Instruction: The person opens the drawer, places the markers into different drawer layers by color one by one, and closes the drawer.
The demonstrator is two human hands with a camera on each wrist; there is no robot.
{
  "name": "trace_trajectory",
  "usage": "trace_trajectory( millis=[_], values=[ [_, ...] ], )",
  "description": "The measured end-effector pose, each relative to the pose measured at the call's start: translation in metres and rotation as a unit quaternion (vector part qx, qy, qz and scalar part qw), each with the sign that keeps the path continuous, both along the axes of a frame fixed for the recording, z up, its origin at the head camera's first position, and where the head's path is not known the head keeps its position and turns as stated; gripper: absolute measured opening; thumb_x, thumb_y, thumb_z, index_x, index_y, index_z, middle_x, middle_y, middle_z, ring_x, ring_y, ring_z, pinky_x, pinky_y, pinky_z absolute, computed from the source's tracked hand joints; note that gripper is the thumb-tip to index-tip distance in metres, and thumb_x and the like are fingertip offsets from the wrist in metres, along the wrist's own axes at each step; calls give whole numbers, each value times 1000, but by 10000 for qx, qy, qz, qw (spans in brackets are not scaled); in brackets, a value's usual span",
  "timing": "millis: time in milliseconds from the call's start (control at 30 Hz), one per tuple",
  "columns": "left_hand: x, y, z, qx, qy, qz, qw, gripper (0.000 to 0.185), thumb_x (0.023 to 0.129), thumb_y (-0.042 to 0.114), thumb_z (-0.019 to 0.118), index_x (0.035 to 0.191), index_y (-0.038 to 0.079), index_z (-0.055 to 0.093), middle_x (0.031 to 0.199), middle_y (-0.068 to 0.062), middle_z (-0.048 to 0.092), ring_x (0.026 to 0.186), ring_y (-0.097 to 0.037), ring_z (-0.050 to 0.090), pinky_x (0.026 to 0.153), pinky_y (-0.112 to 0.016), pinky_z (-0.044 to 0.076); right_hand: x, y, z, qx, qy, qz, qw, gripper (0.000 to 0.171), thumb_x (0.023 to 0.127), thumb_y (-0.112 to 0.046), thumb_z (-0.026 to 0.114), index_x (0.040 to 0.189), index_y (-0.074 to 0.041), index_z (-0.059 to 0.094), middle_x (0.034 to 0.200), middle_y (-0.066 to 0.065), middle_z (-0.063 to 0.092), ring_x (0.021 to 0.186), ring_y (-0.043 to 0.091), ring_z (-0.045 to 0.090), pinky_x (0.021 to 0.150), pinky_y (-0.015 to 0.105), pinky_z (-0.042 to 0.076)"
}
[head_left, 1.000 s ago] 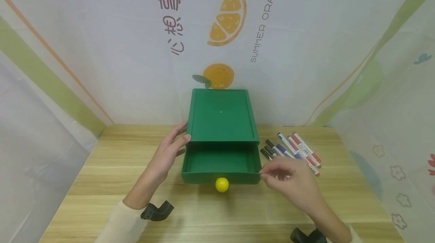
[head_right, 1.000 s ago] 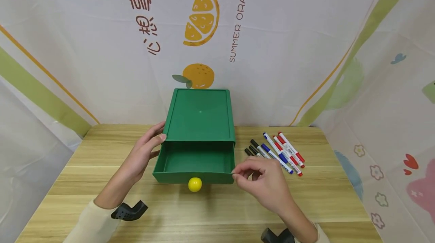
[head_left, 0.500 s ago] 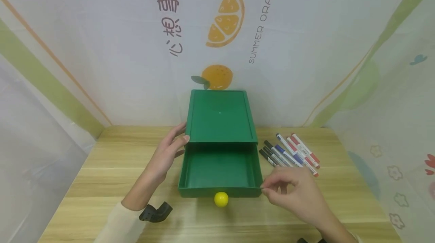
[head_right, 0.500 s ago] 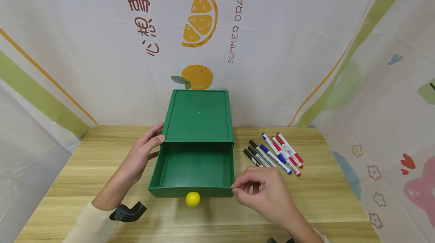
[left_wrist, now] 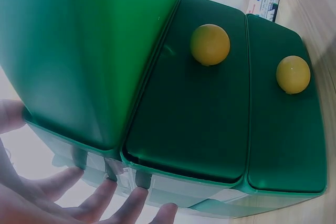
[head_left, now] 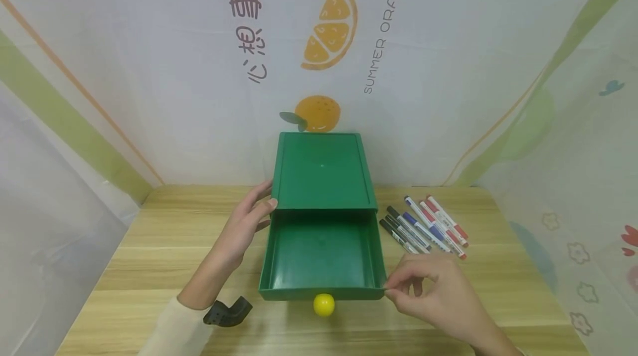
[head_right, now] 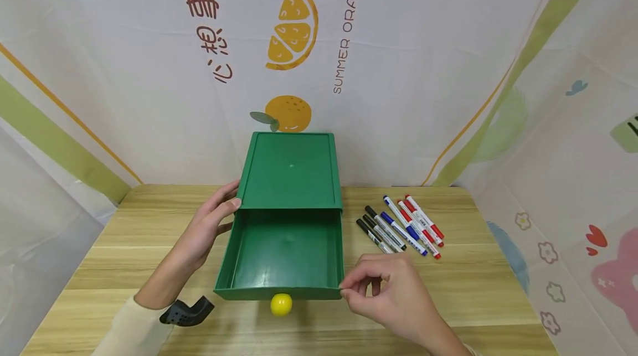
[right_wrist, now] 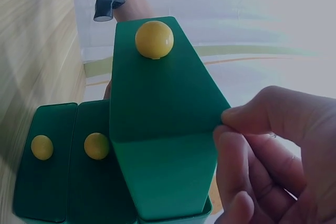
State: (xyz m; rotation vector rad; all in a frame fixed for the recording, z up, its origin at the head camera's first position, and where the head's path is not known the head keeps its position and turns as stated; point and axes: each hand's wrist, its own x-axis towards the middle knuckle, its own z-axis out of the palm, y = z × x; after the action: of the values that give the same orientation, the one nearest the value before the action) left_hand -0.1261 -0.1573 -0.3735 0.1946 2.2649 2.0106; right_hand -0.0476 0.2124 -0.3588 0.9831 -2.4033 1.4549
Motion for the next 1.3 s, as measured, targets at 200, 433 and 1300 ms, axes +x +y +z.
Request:
trace_trajectory(
  millis=[200, 433, 1300],
  values=[
    [0, 0, 0, -17, 12, -15, 10000, 64, 115, 29, 49, 173, 7, 31, 174, -20, 33, 156, -47, 39, 123, -71, 35, 1, 1, -2, -38, 9, 98, 9999, 38, 78, 11, 89, 92, -24, 83, 83, -12, 74, 68, 6, 64, 54, 24, 52],
    [0, 0, -1, 6, 35, -5, 10000, 64, 116, 30, 49, 173, 7, 31, 174, -19, 33, 159, -45, 35, 123, -72, 34, 1, 3, 0, 104, -159, 128, 9997, 42, 79, 10, 88, 95, -29, 83, 84, -16, 73, 71, 6, 66, 57, 24, 54],
    [-4, 0, -4, -40, 64, -13, 10000, 64, 115, 30, 49, 172, 7, 32, 173, -19, 34, 158, -44, 35, 122, -71, 36, -86, 75, -93, -81, -1450, -2099, 9669, 24, 98, -2, 81, 120, 6, 77, 111, 18, 80, 96, 1, 70, 83, 16, 56]
  ],
)
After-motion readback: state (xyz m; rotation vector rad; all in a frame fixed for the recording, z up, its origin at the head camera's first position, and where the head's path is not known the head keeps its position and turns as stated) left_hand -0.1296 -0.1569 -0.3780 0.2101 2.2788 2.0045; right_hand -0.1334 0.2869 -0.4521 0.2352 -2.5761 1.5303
